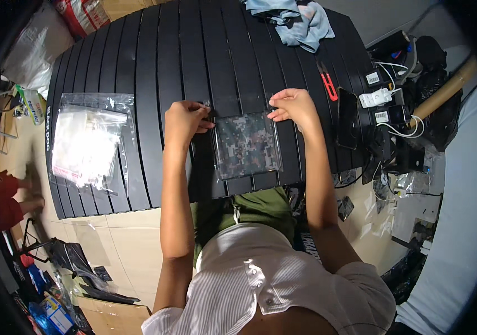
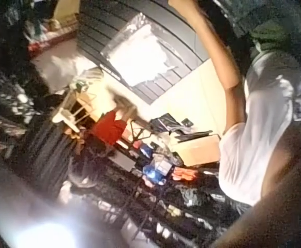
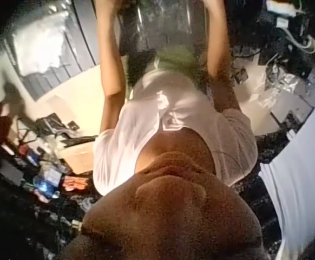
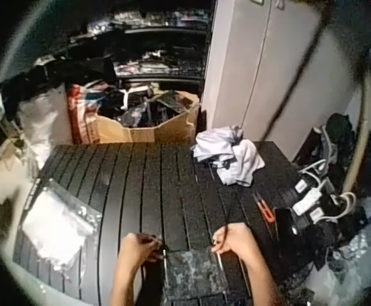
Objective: Trim loose threads from camouflage patterned neck gaiters using thread nippers.
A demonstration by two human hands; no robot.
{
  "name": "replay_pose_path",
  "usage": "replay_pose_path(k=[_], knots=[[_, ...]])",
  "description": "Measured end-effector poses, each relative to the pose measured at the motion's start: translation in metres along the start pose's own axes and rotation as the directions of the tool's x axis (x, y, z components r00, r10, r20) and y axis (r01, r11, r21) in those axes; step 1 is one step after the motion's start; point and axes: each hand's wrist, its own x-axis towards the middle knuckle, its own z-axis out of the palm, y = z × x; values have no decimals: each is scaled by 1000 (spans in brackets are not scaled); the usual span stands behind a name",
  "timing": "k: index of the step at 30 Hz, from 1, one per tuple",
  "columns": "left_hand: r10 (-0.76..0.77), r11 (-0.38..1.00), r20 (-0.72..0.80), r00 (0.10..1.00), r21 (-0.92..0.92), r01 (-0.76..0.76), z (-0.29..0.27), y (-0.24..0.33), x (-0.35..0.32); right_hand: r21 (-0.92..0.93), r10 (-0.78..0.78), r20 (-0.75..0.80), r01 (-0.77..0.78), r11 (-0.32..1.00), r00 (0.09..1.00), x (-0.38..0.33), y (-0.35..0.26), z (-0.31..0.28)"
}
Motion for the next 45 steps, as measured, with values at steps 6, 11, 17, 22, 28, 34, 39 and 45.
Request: replay_pose_path(k=[6, 11, 17, 22, 28, 34, 39, 45], knots=[[-14, 991, 10, 1000, -130, 15, 7, -1, 4, 78, 35, 38, -38, 996, 999, 0, -3, 1], [6, 986, -19, 1000, -168, -10, 9, -9, 5, 176, 29, -2, -28, 984, 1000, 1, 2, 2], [-7, 949, 15, 1000, -316, 11, 5, -18, 2, 233, -25, 37, 16, 972, 999, -4, 7, 0], [7, 915, 73, 997, -402, 24, 3, -25, -2, 195, -32, 69, 18, 981, 997, -6, 10, -4], [168, 910, 77, 983, -395, -125, 0, -35, -7, 157, -146, 118, 127, 979, 982, -13, 15, -8], [364, 924, 100, 926, -165, -345, -7, -46, -4, 96, -268, 171, 255, 962, 948, -14, 26, -16], [487, 873, 158, 859, -80, -481, -13, -43, -2, 25, -319, 184, 320, 947, 930, -13, 31, -22], [626, 767, 232, 745, -14, -641, -20, -47, 2, -22, -426, 243, 444, 896, 871, -14, 34, -23]])
